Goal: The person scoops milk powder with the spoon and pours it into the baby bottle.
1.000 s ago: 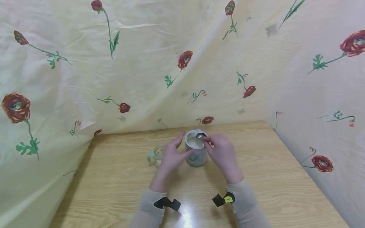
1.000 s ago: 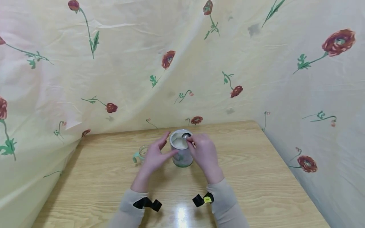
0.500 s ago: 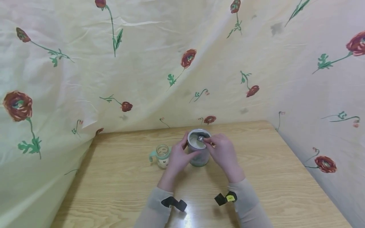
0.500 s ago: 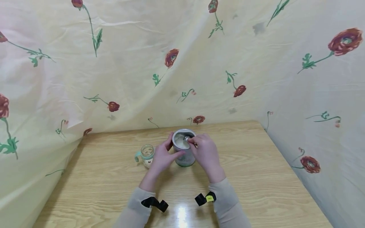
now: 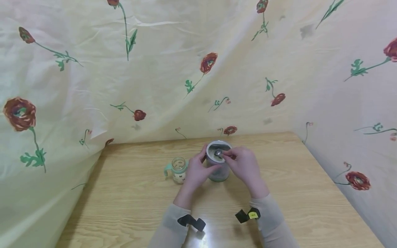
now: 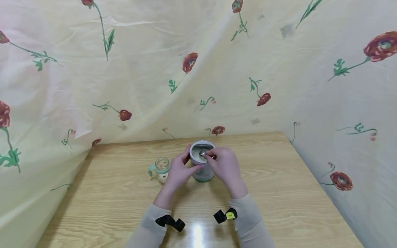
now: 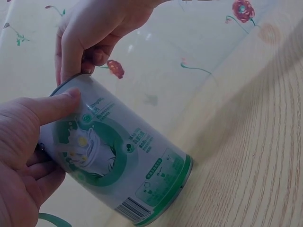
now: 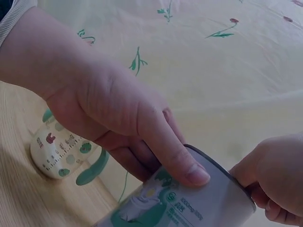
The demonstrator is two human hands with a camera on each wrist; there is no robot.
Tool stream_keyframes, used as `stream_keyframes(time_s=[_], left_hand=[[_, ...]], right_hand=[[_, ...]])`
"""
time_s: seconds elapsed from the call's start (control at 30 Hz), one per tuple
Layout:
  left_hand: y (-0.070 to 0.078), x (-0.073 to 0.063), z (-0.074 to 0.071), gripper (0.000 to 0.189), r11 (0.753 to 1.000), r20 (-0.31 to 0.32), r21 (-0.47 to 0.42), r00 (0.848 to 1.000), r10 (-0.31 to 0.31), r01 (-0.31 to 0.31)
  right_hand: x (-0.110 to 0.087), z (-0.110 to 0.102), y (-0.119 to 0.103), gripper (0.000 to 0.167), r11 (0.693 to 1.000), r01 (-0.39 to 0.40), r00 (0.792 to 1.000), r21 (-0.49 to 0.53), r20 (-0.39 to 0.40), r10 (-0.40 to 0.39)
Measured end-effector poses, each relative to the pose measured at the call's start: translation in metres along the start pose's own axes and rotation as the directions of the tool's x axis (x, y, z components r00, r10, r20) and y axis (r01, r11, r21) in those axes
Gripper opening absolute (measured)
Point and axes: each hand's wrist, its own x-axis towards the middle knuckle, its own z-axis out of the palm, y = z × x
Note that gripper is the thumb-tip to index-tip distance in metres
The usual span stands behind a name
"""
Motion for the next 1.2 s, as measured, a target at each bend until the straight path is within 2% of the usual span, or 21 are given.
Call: stream_keyframes(time_s=[0.23, 0.43, 0.7, 1.0, 1.2], left_hand=[[0.002, -0.001, -0.001, 0.095, 0.999, 0.0, 0.01, 0.999, -0.036, 0.036], [0.003, -0.001, 0.0, 0.095, 0.998, 0.001, 0.01, 0.998, -0.057, 0.057], [0.004, 0.0, -0.001, 0.094, 0.997, 0.009, 0.011, 0.997, -0.072, 0.072], [0.007, 0.0, -0.001, 0.092, 0.997, 0.004, -0.007, 0.997, -0.079, 0.079], [0.005, -0.001, 0.001, 0.092, 0.998, 0.001, 0.002, 0.998, -0.066, 0.066]], right_hand=[[0.006, 0.004, -0.009, 0.006, 0.996, -0.077, 0.994, 0.049, 0.086, 0.072], [0.008, 0.002, -0.012, 0.006, 0.984, -0.146, 0.981, 0.097, 0.143, 0.132], [0.01, 0.001, -0.011, 0.005, 0.968, -0.206, 0.961, 0.141, 0.213, 0.174], [0.01, -0.001, -0.011, 0.006, 0.917, -0.301, 0.943, 0.263, 0.227, 0.244], [0.008, -0.006, -0.012, 0.01, 0.843, -0.412, 0.911, 0.346, 0.181, 0.371]])
